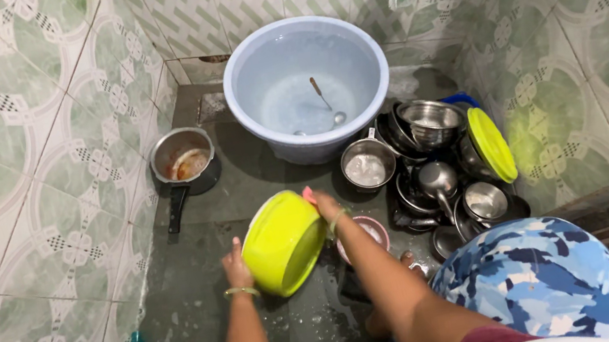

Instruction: The person washes several bowls, plates, and a pot by hand using a sponge and water from a large blue bucket while sitting on the floor.

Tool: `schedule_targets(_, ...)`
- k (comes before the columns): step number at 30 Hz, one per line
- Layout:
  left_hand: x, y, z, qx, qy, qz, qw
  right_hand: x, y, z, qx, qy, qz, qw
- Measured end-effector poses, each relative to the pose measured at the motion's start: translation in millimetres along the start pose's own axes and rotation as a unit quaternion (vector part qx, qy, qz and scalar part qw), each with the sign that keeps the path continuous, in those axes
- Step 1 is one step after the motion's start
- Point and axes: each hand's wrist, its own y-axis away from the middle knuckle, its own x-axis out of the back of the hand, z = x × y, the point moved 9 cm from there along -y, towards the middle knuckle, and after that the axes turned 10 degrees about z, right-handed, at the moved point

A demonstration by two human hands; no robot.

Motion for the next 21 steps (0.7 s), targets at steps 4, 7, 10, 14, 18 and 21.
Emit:
schedule_targets(4, 15.2, 6.8, -9.0, 0.093, 0.13, 0.137, 0.978, -41.3, 54.7, -63.8, 0.246, 0.272, 0.123, 0.922)
schedule_targets(7, 5.6, -17.4, 38.2, 0.01, 0.005, 0.037, 0.999, -102.6, 155.1, -88.4, 0.431, 0.439, 0.166, 0.77)
schedule_targets(10, -5.2, -31.0, 94.3, -0.082, -0.318, 0.002, 0.945, -149.8, 235.8, -99.4, 0.676, 0.465, 0.177, 0.544)
schedule_targets(14, -1.5, -10.9, 118.9, -0.055, -0.398, 0.007, 0.916, -110.9, 117.5, -61.2, 0.39, 0.435, 0.074, 0.809)
schedule_targets(18, 10.1, -5.8, 122.2, -0.085, -0.404, 0.03, 0.911, -33.9, 19.0, 14.7, 0.051, 0.178, 0.007, 0.983)
schedule_targets(21, 17.6, -10.4, 112.3, -0.077, -0.431, 0.041, 0.898, -28.6, 13.1, 25.7, 0.034, 0.169, 0.026, 0.985)
